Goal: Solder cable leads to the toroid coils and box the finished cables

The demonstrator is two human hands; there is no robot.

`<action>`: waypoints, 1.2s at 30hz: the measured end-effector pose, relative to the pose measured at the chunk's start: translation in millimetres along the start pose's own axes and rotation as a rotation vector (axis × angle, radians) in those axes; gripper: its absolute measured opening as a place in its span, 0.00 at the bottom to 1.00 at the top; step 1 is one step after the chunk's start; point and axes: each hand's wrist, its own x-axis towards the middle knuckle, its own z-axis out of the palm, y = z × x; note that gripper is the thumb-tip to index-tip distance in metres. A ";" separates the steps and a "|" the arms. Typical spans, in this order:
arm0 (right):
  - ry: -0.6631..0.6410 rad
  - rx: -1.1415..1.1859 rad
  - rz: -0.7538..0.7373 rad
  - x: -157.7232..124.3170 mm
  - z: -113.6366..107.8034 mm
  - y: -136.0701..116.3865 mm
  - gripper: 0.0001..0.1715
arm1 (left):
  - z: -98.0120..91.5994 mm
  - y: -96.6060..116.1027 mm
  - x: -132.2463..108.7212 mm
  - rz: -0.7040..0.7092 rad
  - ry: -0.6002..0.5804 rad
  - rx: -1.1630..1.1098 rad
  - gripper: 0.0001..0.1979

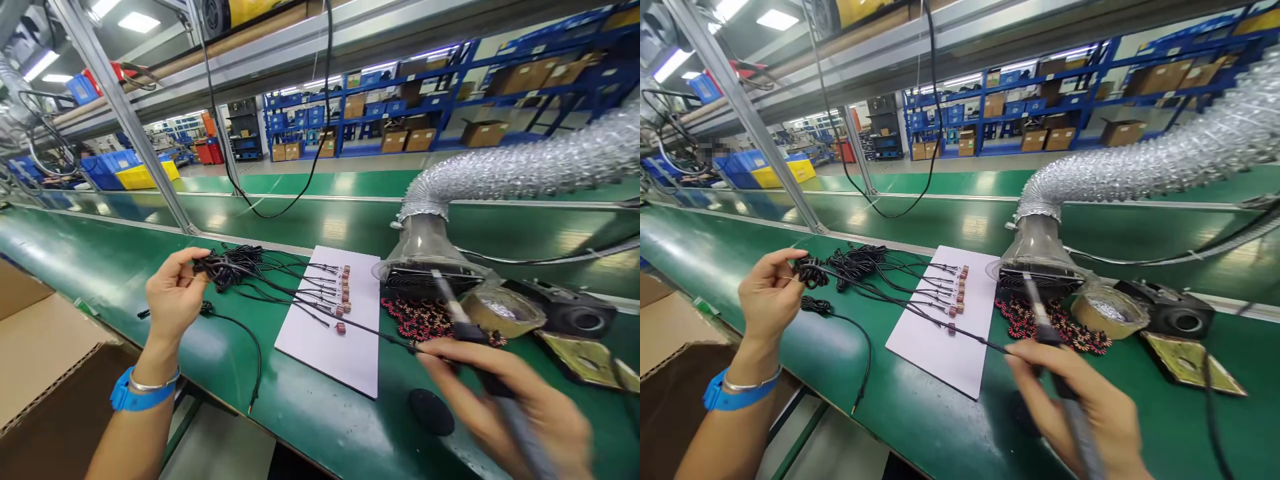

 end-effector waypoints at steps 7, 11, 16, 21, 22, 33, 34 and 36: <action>-0.299 0.049 -0.222 3.4 97.1 -23.7 0.12 | 9.8 -87.3 19.3 -0.111 -0.330 0.523 0.15; -0.348 0.008 -0.246 1.5 123.4 -13.7 0.13 | 18.3 -124.4 14.3 -0.168 -0.454 0.577 0.17; -0.374 -0.037 -0.228 7.1 131.7 -6.5 0.15 | 28.2 -143.8 7.5 -0.209 -0.615 0.579 0.19; -0.381 -0.068 -0.203 8.7 132.3 -1.4 0.14 | 28.8 -135.6 0.8 -0.220 -0.633 0.527 0.18; -0.382 -0.072 -0.199 9.0 132.4 -0.6 0.14 | 27.4 -131.3 -0.3 -0.224 -0.620 0.514 0.16; -0.291 -0.023 -0.210 12.2 125.9 1.2 0.15 | 10.5 -80.9 -7.8 -0.241 -0.465 0.348 0.14; -0.276 -0.004 -0.217 12.2 121.5 0.3 0.16 | 10.8 -77.3 -8.9 -0.255 -0.466 0.315 0.15; -0.241 0.035 -0.234 11.2 108.9 -0.6 0.17 | 13.2 -70.0 -11.4 -0.280 -0.488 0.245 0.15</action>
